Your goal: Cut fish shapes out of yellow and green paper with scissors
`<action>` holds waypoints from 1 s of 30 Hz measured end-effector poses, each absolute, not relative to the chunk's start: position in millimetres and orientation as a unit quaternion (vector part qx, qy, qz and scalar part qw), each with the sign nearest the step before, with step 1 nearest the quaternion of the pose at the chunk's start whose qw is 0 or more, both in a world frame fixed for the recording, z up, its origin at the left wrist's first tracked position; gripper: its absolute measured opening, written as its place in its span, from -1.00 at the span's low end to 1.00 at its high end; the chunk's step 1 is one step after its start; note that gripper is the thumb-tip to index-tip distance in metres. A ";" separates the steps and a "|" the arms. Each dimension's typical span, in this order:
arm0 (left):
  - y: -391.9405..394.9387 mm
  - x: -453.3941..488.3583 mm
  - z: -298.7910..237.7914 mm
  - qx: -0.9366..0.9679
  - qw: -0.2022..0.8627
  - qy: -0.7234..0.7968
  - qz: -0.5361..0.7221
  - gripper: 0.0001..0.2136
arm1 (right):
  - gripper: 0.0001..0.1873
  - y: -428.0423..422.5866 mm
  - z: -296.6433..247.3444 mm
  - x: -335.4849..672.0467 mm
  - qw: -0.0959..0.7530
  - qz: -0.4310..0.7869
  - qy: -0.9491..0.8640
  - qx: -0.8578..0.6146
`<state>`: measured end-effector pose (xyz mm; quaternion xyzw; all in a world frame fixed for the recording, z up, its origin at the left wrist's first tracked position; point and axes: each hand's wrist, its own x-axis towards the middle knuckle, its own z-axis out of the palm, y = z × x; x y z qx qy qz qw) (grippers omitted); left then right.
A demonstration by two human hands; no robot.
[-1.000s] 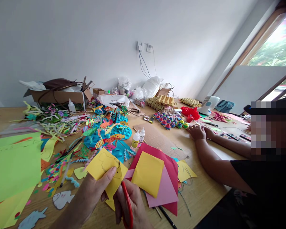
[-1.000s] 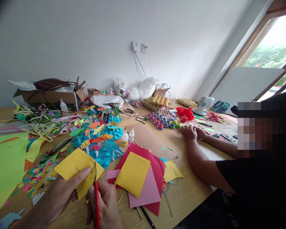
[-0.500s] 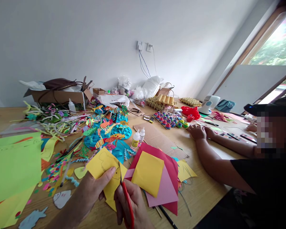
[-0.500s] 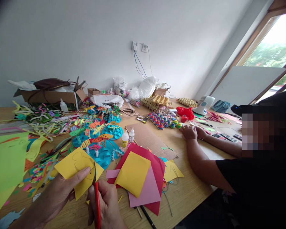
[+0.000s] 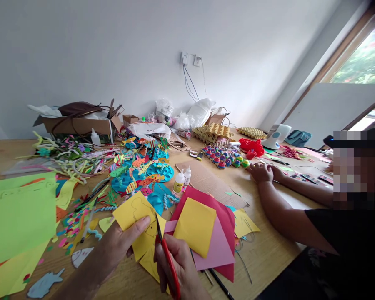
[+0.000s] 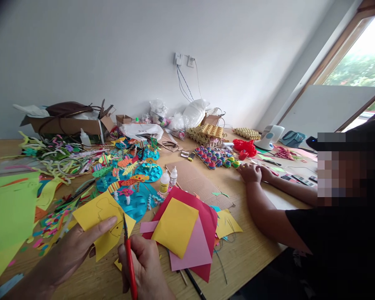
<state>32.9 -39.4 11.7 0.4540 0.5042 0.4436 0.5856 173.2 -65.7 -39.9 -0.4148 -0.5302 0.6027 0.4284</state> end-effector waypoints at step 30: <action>-33.3 18.9 18.7 0.556 0.580 0.472 0.363 -0.83 | -0.66 -68.8 -43.2 186.6 0.379 0.531 -0.621 -0.434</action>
